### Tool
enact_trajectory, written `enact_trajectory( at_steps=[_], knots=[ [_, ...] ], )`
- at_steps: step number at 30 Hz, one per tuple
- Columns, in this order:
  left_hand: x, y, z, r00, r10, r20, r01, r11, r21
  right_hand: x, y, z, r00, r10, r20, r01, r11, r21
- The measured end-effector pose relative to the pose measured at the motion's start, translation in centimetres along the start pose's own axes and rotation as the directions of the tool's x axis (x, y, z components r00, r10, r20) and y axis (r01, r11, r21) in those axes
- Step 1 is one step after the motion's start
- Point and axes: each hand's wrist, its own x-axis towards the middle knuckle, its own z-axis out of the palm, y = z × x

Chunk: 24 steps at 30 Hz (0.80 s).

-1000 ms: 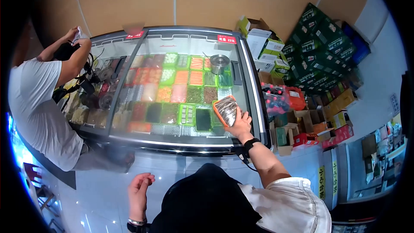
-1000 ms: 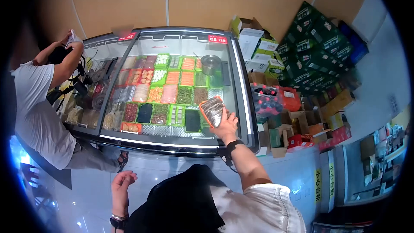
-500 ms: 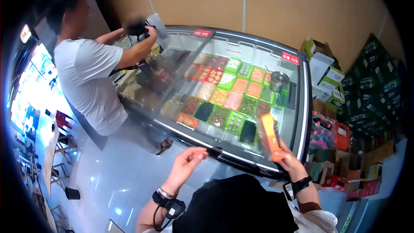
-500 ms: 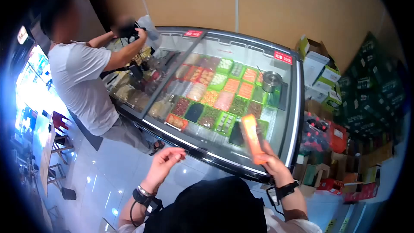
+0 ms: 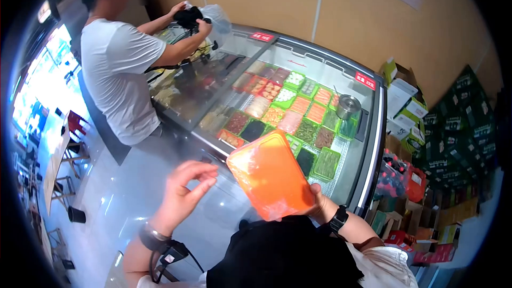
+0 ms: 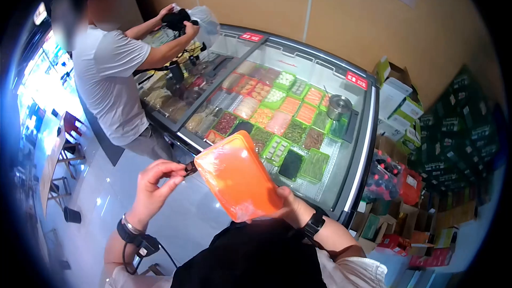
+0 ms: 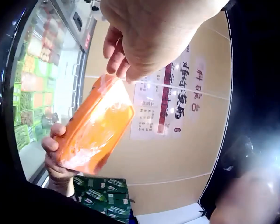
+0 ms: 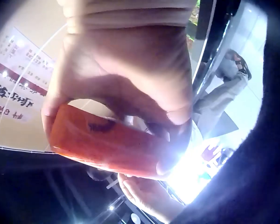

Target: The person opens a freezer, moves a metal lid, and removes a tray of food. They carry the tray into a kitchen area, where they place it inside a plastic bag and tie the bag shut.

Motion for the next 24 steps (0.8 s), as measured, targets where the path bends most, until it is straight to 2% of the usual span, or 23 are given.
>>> enact_trajectory(
  at_steps=[1, 4, 5, 7, 8, 9, 12, 13, 16, 17, 18, 20, 21, 24],
  knots=[
    [-0.2, 0.3, -0.7, 0.998, 0.046, -0.04, -0.043, 0.995, 0.086, 0.3, 0.5, -0.3, 0.999, 0.031, -0.018, -0.031, 0.999, -0.02],
    [-1.2, 0.9, 0.0, 0.962, 0.193, -0.192, -0.158, 0.97, 0.186, 1.8, 1.6, -1.1, 0.994, 0.084, -0.073, -0.091, 0.991, -0.101],
    [-1.6, 0.5, 1.0, 0.95, 0.204, -0.237, -0.156, 0.966, 0.208, 2.4, 1.8, -1.1, 0.99, 0.082, -0.117, -0.1, 0.983, -0.156],
    [-2.3, -0.8, 2.9, 0.919, 0.118, -0.376, -0.083, 0.991, 0.107, 3.8, 1.8, -0.2, 0.968, 0.036, -0.248, -0.112, 0.947, -0.302],
    [-2.7, -1.7, 3.4, 0.899, 0.07, -0.433, -0.054, 0.997, 0.049, 5.2, 1.5, 2.1, 0.955, -0.052, -0.292, -0.056, 0.935, -0.349],
    [-3.3, -2.9, 3.7, 0.886, -0.092, -0.454, 0.008, 0.983, -0.184, 6.2, 1.0, 3.7, 0.933, -0.14, -0.331, -0.004, 0.917, -0.399],
    [-4.6, -3.7, 3.0, 0.843, -0.361, -0.399, 0.049, 0.79, -0.612, 7.2, -0.5, 5.1, 0.925, -0.106, -0.364, -0.182, 0.719, -0.671],
    [-5.2, -4.1, 2.4, 0.875, -0.31, -0.372, 0.09, 0.859, -0.503, 7.8, -0.3, 5.3, 0.933, -0.142, -0.33, -0.104, 0.772, -0.627],
    [-5.2, -3.1, 1.7, 0.889, -0.227, -0.399, 0.03, 0.896, -0.443, 8.8, -0.8, 7.4, 0.909, -0.091, -0.407, -0.179, 0.797, -0.577],
    [-5.2, -3.4, 1.7, 0.897, -0.247, -0.367, 0.047, 0.878, -0.476, 9.3, -0.9, 8.3, 0.894, -0.101, -0.437, -0.202, 0.78, -0.593],
    [-5.4, -3.5, 2.2, 0.904, -0.295, -0.311, 0.068, 0.815, -0.575, 9.6, -0.7, 7.9, 0.897, -0.214, -0.388, -0.176, 0.631, -0.755],
    [-5.2, -3.7, 2.9, 0.912, -0.357, -0.2, 0.1, 0.668, -0.738, 10.6, -0.4, 6.2, 0.897, -0.393, -0.205, -0.119, 0.232, -0.965],
    [-5.3, -4.0, 3.4, 0.911, -0.354, -0.212, 0.106, 0.698, -0.709, 11.1, -0.1, 5.4, 0.879, -0.455, -0.144, -0.05, 0.213, -0.976],
    [-4.7, -3.7, 3.8, 0.892, -0.359, -0.274, 0.045, 0.674, -0.738, 11.9, 0.7, 5.5, 0.834, -0.535, -0.135, -0.091, 0.108, -0.99]
  ],
)
